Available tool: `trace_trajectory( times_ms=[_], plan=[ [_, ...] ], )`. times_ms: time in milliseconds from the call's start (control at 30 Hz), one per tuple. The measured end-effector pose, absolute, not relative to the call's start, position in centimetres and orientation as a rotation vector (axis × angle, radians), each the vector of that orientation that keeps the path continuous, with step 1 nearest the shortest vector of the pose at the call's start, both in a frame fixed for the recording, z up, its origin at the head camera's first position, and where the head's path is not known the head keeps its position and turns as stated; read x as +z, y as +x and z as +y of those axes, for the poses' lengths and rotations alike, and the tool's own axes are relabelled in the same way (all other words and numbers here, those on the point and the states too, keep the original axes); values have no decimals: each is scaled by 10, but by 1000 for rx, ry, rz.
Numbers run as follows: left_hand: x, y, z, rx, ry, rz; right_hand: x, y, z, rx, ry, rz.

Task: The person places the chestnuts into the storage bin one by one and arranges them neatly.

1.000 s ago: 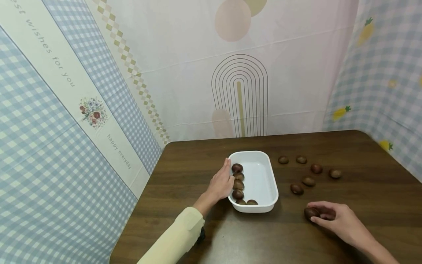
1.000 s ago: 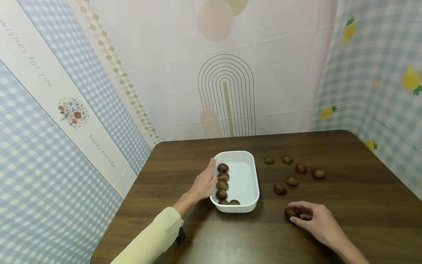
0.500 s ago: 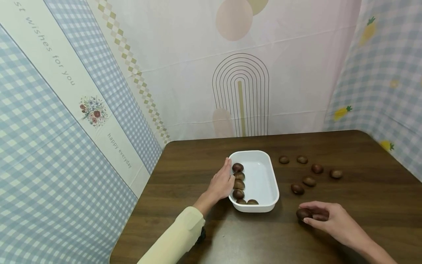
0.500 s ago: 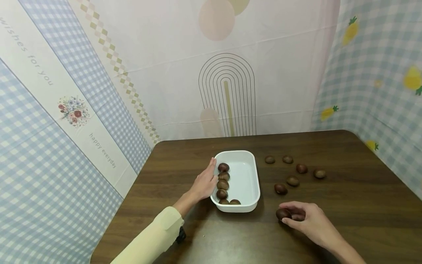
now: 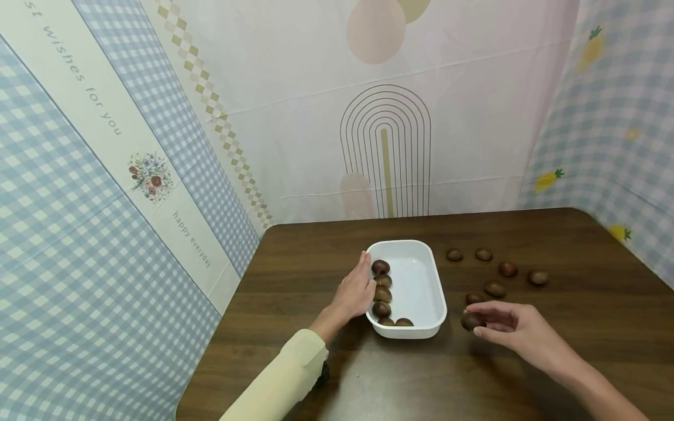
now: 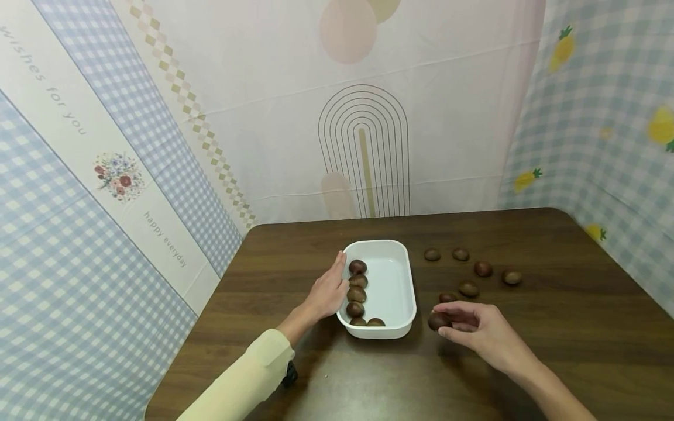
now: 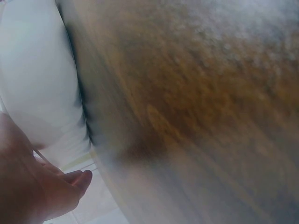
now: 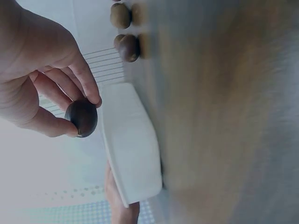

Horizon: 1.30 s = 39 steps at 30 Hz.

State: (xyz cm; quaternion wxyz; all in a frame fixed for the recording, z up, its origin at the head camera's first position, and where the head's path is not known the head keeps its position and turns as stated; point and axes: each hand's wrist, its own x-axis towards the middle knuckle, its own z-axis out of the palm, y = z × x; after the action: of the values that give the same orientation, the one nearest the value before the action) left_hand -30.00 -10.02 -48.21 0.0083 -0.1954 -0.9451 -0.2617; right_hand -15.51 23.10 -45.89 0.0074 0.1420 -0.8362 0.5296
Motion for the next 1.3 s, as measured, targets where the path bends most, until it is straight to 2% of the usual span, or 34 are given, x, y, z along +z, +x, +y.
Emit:
trace_trajectory(
  times_ms=[333,800,1300],
  plan=[
    [-482,-299,-101,-794,-597,-2956,-444,-180,205,1709,440,-2540],
    [-481,-299,-101,-786,-606,-2954,-447,-231,161,1700,525,-2532],
    [-480,-300,-100,-768,-602,-2965,-458,-248,126,1558,551,-2573]
  ],
)
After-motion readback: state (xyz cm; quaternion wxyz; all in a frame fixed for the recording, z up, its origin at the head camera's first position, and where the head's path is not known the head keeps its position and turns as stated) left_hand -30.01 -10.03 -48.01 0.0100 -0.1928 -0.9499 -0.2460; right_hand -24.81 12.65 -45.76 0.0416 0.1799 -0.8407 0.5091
